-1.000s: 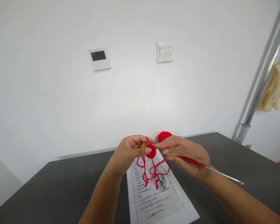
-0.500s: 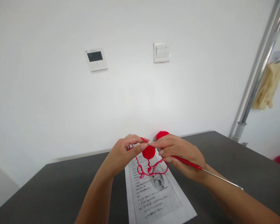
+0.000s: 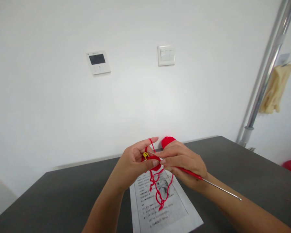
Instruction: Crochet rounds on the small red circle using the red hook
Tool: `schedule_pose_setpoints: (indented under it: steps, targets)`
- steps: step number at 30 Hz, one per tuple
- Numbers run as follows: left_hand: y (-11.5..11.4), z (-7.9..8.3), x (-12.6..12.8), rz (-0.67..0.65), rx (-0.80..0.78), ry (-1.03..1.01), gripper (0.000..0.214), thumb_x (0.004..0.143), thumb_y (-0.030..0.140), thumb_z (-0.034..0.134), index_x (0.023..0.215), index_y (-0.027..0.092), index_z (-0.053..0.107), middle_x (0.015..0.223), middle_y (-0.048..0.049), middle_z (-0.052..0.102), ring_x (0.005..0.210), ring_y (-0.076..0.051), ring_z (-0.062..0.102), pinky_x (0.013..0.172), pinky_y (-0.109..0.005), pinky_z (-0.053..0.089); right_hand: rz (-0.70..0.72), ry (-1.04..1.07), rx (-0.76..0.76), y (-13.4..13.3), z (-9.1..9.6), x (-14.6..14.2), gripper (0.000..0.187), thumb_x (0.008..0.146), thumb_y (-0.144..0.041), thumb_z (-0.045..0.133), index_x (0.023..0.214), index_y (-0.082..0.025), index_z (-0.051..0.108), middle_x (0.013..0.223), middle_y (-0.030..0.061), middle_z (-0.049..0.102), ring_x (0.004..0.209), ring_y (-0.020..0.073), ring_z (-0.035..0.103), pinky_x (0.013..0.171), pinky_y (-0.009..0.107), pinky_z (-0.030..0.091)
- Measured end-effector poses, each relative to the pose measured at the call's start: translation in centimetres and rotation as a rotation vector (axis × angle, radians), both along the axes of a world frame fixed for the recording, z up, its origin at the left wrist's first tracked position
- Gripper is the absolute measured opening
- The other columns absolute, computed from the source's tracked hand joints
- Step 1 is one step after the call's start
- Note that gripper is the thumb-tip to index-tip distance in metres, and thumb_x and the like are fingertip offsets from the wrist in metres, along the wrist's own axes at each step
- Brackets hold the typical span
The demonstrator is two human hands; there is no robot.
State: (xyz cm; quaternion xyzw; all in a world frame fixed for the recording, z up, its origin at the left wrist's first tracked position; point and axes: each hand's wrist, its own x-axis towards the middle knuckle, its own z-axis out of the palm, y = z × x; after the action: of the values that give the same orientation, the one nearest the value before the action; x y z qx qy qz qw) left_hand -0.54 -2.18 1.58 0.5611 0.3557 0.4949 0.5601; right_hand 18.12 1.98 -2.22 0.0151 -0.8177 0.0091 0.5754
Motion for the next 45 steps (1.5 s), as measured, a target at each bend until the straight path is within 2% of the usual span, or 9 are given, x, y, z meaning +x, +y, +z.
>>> schedule_pose_setpoints:
  steps: [5, 10, 12, 14, 18, 24, 31, 37, 45]
  targets:
    - [-0.5, 0.0, 0.0, 0.117, 0.074, 0.145, 0.076, 0.065, 0.024, 0.085, 0.136, 0.015, 0.06, 0.08, -0.0013, 0.072, 0.075, -0.016, 0.063, 0.075, -0.03, 0.051, -0.038, 0.047, -0.132, -0.4, -0.4, -0.6, 0.012, 0.096, -0.016, 0.057, 0.103, -0.021, 0.065, 0.104, 0.0082, 0.073, 0.094, 0.0195, 0.068, 0.082, 0.036, 0.056]
    - [-1.4, -0.1, 1.2, 0.451, 0.272, 0.419, 0.059, 0.075, 0.023, 0.074, 0.133, 0.019, 0.064, 0.086, -0.0024, 0.074, 0.089, -0.023, 0.065, 0.094, -0.04, 0.047, -0.097, 0.038, -0.317, -0.9, -1.0, -1.2, 0.01, 0.098, -0.016, 0.051, 0.1, -0.022, 0.059, 0.106, 0.0065, 0.07, 0.096, 0.0168, 0.066, 0.083, 0.031, 0.056]
    - [-1.4, -0.3, 1.8, 0.526, 0.292, 0.389, 0.055, 0.072, 0.02, 0.075, 0.127, 0.018, 0.068, 0.095, -0.0043, 0.075, 0.098, -0.025, 0.064, 0.099, -0.04, 0.044, -0.163, 0.059, -0.299, -0.7, -1.5, -1.5, 0.01, 0.097, -0.016, 0.049, 0.097, -0.022, 0.057, 0.103, 0.0072, 0.068, 0.096, 0.0178, 0.066, 0.084, 0.033, 0.056]
    - [-0.9, -0.7, 2.2, 0.425, 0.217, 0.198, 0.059, 0.071, 0.021, 0.077, 0.128, 0.018, 0.067, 0.096, -0.0043, 0.075, 0.095, -0.023, 0.065, 0.092, -0.037, 0.048, -0.245, 0.058, -0.194, -0.4, -2.2, -1.9, 0.009, 0.096, -0.017, 0.051, 0.09, -0.022, 0.057, 0.104, 0.0084, 0.068, 0.099, 0.0211, 0.064, 0.089, 0.039, 0.055]
    - [0.1, -1.0, 1.7, 0.042, -0.022, -0.175, 0.057, 0.062, 0.02, 0.084, 0.117, 0.015, 0.071, 0.072, -0.0008, 0.071, 0.069, -0.016, 0.063, 0.07, -0.028, 0.049, -0.297, 0.034, -0.048, 0.0, -2.4, -2.2, 0.01, 0.094, -0.02, 0.055, 0.085, -0.023, 0.058, 0.109, 0.0089, 0.069, 0.107, 0.0243, 0.063, 0.093, 0.042, 0.053]
    - [0.4, -0.6, 0.8, -0.297, -0.143, -0.31, 0.039, 0.06, 0.017, 0.081, 0.098, 0.011, 0.079, 0.076, -0.0068, 0.071, 0.07, -0.017, 0.063, 0.069, -0.027, 0.046, -0.122, 0.066, -0.053, -1.5, 0.0, -0.9, 0.016, 0.095, -0.022, 0.057, 0.11, -0.025, 0.059, 0.103, 0.0066, 0.072, 0.103, 0.0235, 0.067, 0.092, 0.043, 0.055]
    - [0.2, -0.1, -0.2, -0.274, -0.009, -0.369, 0.043, 0.064, 0.017, 0.076, 0.106, 0.01, 0.078, 0.058, 0.0025, 0.049, 0.052, -0.008, 0.037, 0.053, -0.024, 0.028, -0.004, 0.036, -0.162, -2.3, 1.0, 0.2, 0.016, 0.096, -0.018, 0.057, 0.109, -0.024, 0.064, 0.103, 0.0087, 0.076, 0.097, 0.0221, 0.071, 0.084, 0.041, 0.059]
    - [0.2, 0.1, -0.3, -0.287, 0.026, -0.359, 0.039, 0.065, 0.018, 0.074, 0.104, 0.011, 0.078, 0.058, 0.0027, 0.045, 0.053, -0.009, 0.033, 0.053, -0.025, 0.025, 0.103, 0.026, -0.255, -2.5, 1.0, 0.5, 0.018, 0.098, -0.019, 0.056, 0.112, -0.023, 0.066, 0.105, 0.0105, 0.077, 0.097, 0.0211, 0.072, 0.084, 0.04, 0.061]
    - [0.3, -0.1, -0.6, -0.339, -0.046, -0.329, 0.036, 0.063, 0.021, 0.074, 0.097, 0.013, 0.08, 0.055, 0.0038, 0.04, 0.05, -0.008, 0.029, 0.05, -0.025, 0.022, 0.089, -0.078, -0.117, -2.7, 1.8, 0.9, 0.023, 0.099, -0.018, 0.054, 0.119, -0.023, 0.063, 0.102, 0.012, 0.078, 0.098, 0.0216, 0.074, 0.086, 0.041, 0.061]
